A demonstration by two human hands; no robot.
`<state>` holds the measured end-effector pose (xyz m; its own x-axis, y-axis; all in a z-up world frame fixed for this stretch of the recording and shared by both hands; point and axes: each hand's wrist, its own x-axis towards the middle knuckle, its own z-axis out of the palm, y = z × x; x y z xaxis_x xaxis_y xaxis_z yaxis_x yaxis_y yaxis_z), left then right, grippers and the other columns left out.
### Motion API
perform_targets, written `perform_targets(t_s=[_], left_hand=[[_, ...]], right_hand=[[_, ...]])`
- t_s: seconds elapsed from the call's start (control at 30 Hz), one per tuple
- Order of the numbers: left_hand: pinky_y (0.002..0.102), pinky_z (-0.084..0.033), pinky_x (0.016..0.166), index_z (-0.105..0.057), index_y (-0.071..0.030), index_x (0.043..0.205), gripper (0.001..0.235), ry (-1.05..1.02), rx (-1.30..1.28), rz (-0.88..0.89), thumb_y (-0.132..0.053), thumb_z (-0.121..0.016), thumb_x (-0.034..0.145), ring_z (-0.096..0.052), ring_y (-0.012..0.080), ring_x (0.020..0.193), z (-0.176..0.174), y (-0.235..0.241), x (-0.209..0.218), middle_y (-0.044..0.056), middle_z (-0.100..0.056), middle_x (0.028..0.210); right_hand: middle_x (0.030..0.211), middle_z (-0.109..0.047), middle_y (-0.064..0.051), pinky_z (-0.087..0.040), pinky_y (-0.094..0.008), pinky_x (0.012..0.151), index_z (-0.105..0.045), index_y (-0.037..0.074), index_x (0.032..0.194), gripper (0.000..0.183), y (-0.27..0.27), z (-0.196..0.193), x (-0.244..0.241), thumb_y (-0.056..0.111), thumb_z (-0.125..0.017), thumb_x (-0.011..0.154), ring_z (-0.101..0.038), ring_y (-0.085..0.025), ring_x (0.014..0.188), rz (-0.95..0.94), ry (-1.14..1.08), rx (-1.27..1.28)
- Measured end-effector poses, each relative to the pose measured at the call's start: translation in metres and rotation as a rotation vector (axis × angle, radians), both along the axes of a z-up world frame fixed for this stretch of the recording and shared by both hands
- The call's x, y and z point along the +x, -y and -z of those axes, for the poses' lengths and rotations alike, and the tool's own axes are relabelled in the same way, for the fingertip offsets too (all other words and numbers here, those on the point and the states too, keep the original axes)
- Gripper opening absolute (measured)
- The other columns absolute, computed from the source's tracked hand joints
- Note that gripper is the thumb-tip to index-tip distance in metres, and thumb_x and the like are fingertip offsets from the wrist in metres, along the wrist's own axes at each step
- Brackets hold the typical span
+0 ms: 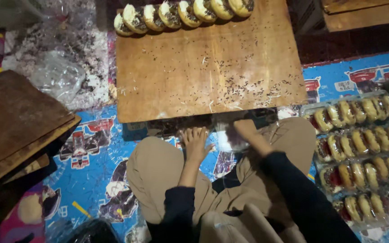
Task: The person sits on the floor and repeatedly picks up donuts from a wooden board, places them into small plastic bags, and sets the packaged donuts aside. The person handles donuts one at a time, using both hands to open bags and insert the donuts.
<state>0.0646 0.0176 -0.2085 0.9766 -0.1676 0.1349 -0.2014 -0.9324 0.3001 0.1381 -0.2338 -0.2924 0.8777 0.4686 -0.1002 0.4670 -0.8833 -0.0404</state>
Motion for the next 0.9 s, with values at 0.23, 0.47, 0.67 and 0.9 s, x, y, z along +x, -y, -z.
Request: perform_targets(t_s=[0.23, 0.47, 0.67, 0.9], left_hand=[[0.044, -0.052, 0.108, -0.073, -0.007, 0.12, 0.03, -0.306, -1.047, 0.057, -0.023, -0.061, 0.098, -0.066, 0.0289, 0.123, -0.048, 0.091, -0.022, 0.012, -0.072, 0.126], [0.043, -0.054, 0.089, -0.068, -0.025, 0.126, 0.037, 0.089, -1.556, 0.184, -0.03, -0.068, 0.089, -0.066, 0.0217, 0.106, -0.136, 0.108, -0.004, 0.003, -0.074, 0.114], [0.038, -0.057, 0.085, -0.067, -0.01, 0.112, 0.011, 0.082, -2.645, -0.486, -0.02, -0.067, 0.107, -0.065, 0.0213, 0.099, -0.095, -0.034, 0.071, 0.006, -0.071, 0.104], [0.054, -0.045, 0.108, -0.067, -0.003, 0.116, 0.037, 0.222, -2.563, -0.518, -0.035, -0.054, 0.103, -0.06, 0.0379, 0.126, -0.037, -0.1, -0.008, 0.021, -0.069, 0.128]], right_hand=[[0.106, -0.074, -0.003, -0.031, -0.065, 0.114, -0.075, 0.018, 0.099, 0.024, -0.007, -0.154, -0.11, 0.02, -0.061, 0.08, -0.063, -0.022, 0.117, -0.018, 0.132, 0.054], [0.156, -0.054, -0.01, -0.027, -0.049, 0.131, -0.048, 0.014, 0.154, 0.062, -0.001, -0.22, -0.048, 0.035, -0.046, 0.096, -0.046, -0.031, 0.146, 0.408, 0.028, 0.835], [0.117, -0.077, -0.009, -0.056, -0.036, 0.095, -0.078, 0.013, 0.119, 0.041, -0.061, -0.191, 0.134, 0.041, -0.073, 0.091, -0.074, -0.023, 0.105, -0.174, -0.513, 0.69], [0.108, -0.069, -0.025, -0.053, -0.049, 0.083, -0.067, 0.008, 0.123, 0.048, -0.004, -0.173, 0.384, 0.034, -0.079, 0.085, -0.066, -0.042, 0.099, 0.524, 0.121, 0.458]])
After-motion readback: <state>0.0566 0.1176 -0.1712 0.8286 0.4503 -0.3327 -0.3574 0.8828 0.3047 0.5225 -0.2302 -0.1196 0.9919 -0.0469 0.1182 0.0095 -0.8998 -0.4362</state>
